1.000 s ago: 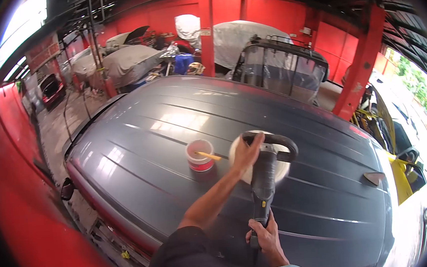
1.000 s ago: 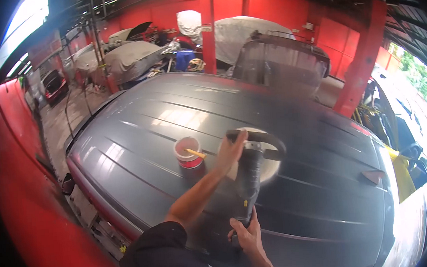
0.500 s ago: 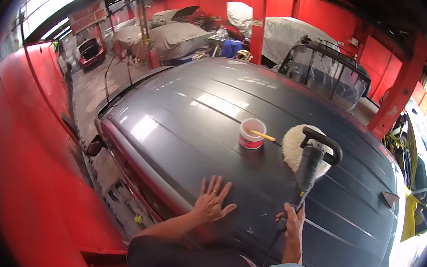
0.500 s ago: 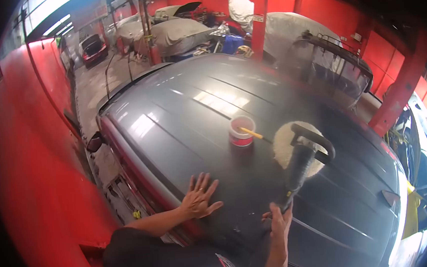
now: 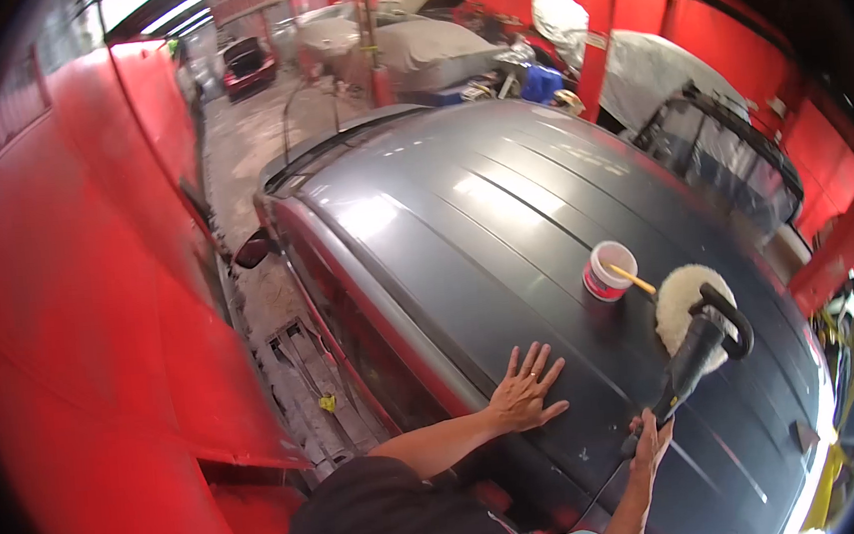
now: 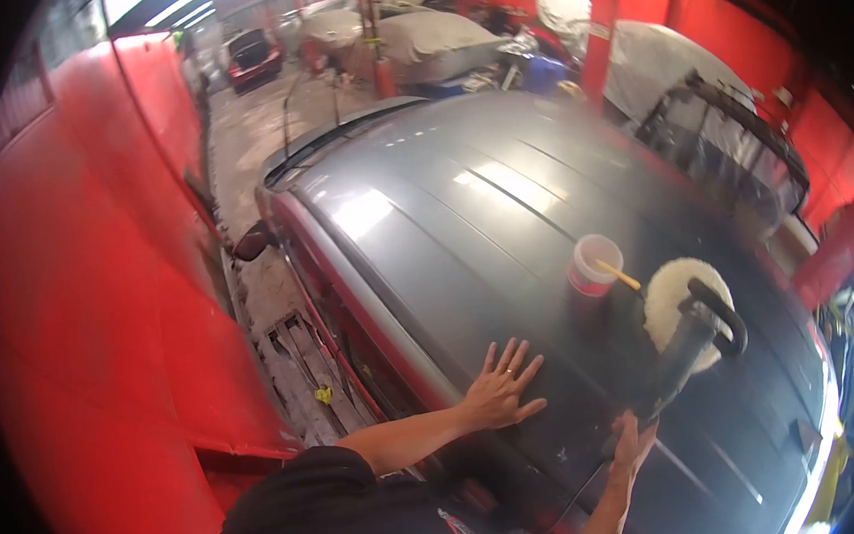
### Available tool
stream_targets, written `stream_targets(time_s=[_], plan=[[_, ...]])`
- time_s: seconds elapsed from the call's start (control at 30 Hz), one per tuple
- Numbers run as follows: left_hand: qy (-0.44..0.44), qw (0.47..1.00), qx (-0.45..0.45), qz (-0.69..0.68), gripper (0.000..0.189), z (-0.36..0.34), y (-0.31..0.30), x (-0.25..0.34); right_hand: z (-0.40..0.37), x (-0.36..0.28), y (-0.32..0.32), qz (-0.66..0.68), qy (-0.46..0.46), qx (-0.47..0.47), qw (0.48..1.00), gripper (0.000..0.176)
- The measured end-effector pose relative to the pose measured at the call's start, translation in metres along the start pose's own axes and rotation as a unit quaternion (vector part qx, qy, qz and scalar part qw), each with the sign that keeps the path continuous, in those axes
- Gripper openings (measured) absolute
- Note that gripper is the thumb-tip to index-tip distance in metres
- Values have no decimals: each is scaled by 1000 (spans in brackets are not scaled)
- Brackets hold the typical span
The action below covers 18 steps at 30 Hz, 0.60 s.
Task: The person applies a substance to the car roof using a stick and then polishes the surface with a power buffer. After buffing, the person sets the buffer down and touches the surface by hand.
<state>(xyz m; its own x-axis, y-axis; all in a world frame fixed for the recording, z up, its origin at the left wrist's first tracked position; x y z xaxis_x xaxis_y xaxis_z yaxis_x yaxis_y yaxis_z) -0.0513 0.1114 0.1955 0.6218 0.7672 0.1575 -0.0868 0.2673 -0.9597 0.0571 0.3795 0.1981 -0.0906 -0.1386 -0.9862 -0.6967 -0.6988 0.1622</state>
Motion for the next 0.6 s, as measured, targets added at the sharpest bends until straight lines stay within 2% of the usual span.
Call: stream_targets(time_s=[0.07, 0.1, 0.13, 0.17, 0.23, 0.27, 0.3, 0.33, 0.4, 0.53, 0.6], plan=[[-5, 1000, 10, -6, 79, 3, -8, -4, 7, 11, -4, -97, -31, 21, 995, 48], [-9, 1000, 17, 3, 78, 5, -17, -4, -5, -23, 10, -267, -36, 33, 963, 53], [-1, 1000, 24, 2, 78, 9, -23, -4, -14, -48, 25, -345, -48, 39, 936, 55], [0, 999, 31, 14, 77, 9, -21, -2, -21, -59, 30, -349, -54, 36, 935, 56], [-3, 1000, 24, 20, 77, 13, -14, 1, -28, -48, 18, -358, 12, 59, 932, 62], [-4, 999, 29, 13, 77, 13, -11, 2, -39, -67, 22, -312, 24, 32, 949, 73], [2, 999, 22, 30, 79, 13, -2, 2, -34, -24, 5, -360, -80, 106, 924, 86], [2, 999, 6, 48, 80, 13, 5, 2, -34, -17, -1, -339, -72, 87, 934, 98], [35, 997, 15, 67, 79, 10, 17, 4, -46, -21, -10, -293, -49, 91, 950, 99], [19, 996, 27, 85, 77, 8, 21, 0, -84, -29, -23, -272, -87, 138, 948, 93], [22, 995, 38, 95, 76, 3, 18, 3, -120, -28, -41, -292, -209, 213, 909, 78]])
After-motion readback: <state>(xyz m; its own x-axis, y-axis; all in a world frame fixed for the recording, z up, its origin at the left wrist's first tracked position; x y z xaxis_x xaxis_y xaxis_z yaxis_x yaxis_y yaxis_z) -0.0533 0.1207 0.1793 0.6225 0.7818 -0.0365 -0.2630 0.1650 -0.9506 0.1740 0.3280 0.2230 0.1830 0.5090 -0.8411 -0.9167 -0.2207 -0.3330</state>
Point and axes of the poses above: each hand's wrist, its own z-axis towards the middle knuckle, its own y-axis out of the palm, x = y × z, the point moved 4 cm from there along z, towards the middle knuckle, and after that the axes turned 10 degrees about z, right-handed, at the moved point
